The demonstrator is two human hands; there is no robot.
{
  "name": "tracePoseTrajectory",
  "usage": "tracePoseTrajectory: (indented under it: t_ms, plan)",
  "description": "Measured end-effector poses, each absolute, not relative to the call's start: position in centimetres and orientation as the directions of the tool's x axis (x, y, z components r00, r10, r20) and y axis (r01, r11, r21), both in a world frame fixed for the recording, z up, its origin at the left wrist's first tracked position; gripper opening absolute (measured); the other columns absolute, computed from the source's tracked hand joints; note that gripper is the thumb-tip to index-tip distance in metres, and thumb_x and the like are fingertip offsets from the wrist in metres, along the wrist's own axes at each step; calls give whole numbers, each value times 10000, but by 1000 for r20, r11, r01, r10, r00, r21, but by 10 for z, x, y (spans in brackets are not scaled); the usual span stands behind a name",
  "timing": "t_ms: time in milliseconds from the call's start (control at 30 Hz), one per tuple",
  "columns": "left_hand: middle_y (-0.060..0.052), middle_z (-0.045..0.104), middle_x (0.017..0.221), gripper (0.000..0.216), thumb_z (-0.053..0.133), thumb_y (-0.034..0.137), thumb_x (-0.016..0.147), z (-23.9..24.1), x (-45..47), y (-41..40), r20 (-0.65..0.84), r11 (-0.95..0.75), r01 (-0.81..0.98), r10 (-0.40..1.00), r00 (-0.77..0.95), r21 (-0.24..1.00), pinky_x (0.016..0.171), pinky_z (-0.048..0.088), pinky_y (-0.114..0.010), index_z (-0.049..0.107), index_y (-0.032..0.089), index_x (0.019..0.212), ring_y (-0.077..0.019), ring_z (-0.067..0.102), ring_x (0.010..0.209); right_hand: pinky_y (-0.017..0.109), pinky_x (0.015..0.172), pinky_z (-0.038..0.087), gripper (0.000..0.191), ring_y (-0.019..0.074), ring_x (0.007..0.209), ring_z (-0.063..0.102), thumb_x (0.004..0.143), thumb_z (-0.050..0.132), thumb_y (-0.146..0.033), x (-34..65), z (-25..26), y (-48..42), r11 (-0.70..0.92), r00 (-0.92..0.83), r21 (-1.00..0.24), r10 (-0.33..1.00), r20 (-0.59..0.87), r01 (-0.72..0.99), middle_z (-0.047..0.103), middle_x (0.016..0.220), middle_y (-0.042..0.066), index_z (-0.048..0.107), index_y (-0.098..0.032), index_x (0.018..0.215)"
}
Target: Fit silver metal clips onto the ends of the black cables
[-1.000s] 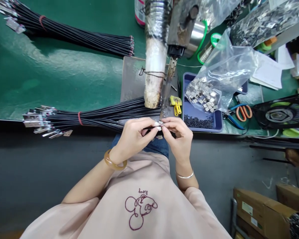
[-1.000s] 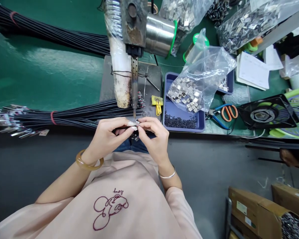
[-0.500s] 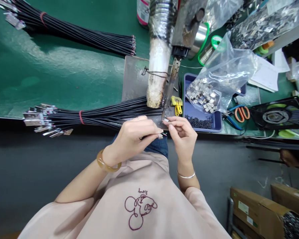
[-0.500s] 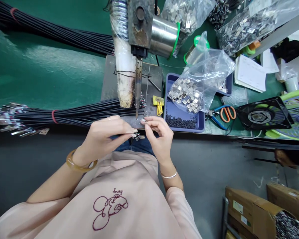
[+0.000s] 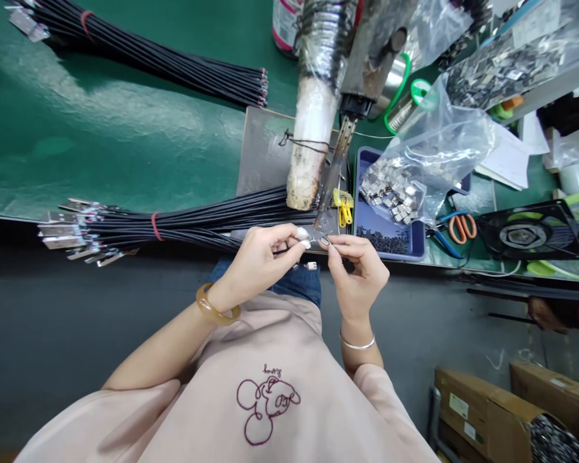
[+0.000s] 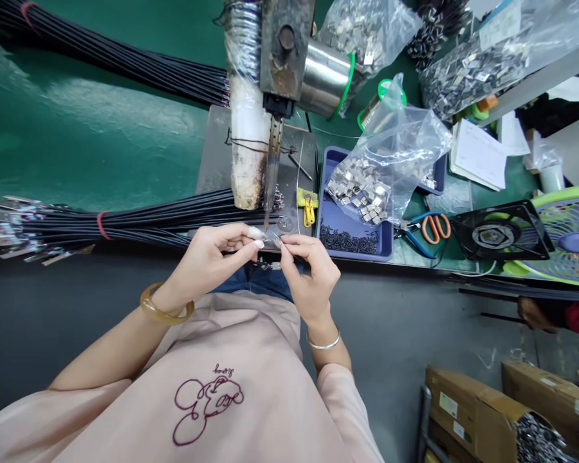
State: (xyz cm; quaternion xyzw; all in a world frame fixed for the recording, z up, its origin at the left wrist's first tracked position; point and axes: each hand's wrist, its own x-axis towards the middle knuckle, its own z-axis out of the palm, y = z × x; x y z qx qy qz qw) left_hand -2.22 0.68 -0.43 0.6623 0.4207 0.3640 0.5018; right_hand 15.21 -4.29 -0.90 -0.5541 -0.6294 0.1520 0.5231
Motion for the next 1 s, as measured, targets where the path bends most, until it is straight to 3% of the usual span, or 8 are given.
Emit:
tracePoseTrajectory:
  t_ms: [133,433,567,700,833,1000]
  plan:
    - [-3,635,627,186,616,239,891,0,-20,10,20,-72,117,920,391,991,559,430,-199,711,122,781,-98,543,576,350,800,648,186,171,904,748,862,715,-83,149,-7,-39,430,110,-657,781,615,619,772,969,15,704,-247,951]
    - [-16,634,672,181,641,246,852,-3,-16,10,-41,20,57,924,379,998,585,421,-213,682,125,724,-103,520,610,339,810,647,218,173,913,760,861,707,-67,146,-9,-40,483,28,-534,723,690,694,785,1005,28,691,-242,991]
    - [-6,612,661,146,649,225,812,-3,-13,12,-60,69,-12,933,354,998,602,428,-211,657,130,702,-99,525,612,346,839,652,192,178,952,764,883,673,-72,146,-14,-41,469,111,-643,750,652,605,780,1022,38,669,-231,990]
    - [24,515,577,133,640,212,776,-2,-10,14,-66,76,-19,943,326,997,528,336,-204,639,134,670,-75,424,537,378,858,659,128,193,993,766,904,653,-111,146,-18,-40,411,177,-779,822,542,474,776,1072,55,633,-224,962]
    - [33,461,551,143,625,215,759,-3,-10,13,-83,90,-12,953,291,996,492,266,-207,625,139,638,-68,357,515,360,834,662,141,187,973,773,889,657,-95,144,-20,-39,443,106,-707,803,586,551,785,1070,55,619,-228,915]
    - [13,505,581,175,635,249,770,-1,-10,13,-69,74,-8,957,281,997,525,324,-214,637,138,635,-90,422,560,327,797,661,169,177,942,783,885,637,-75,144,-18,-39,468,38,-580,756,653,666,798,1052,56,580,-234,884]
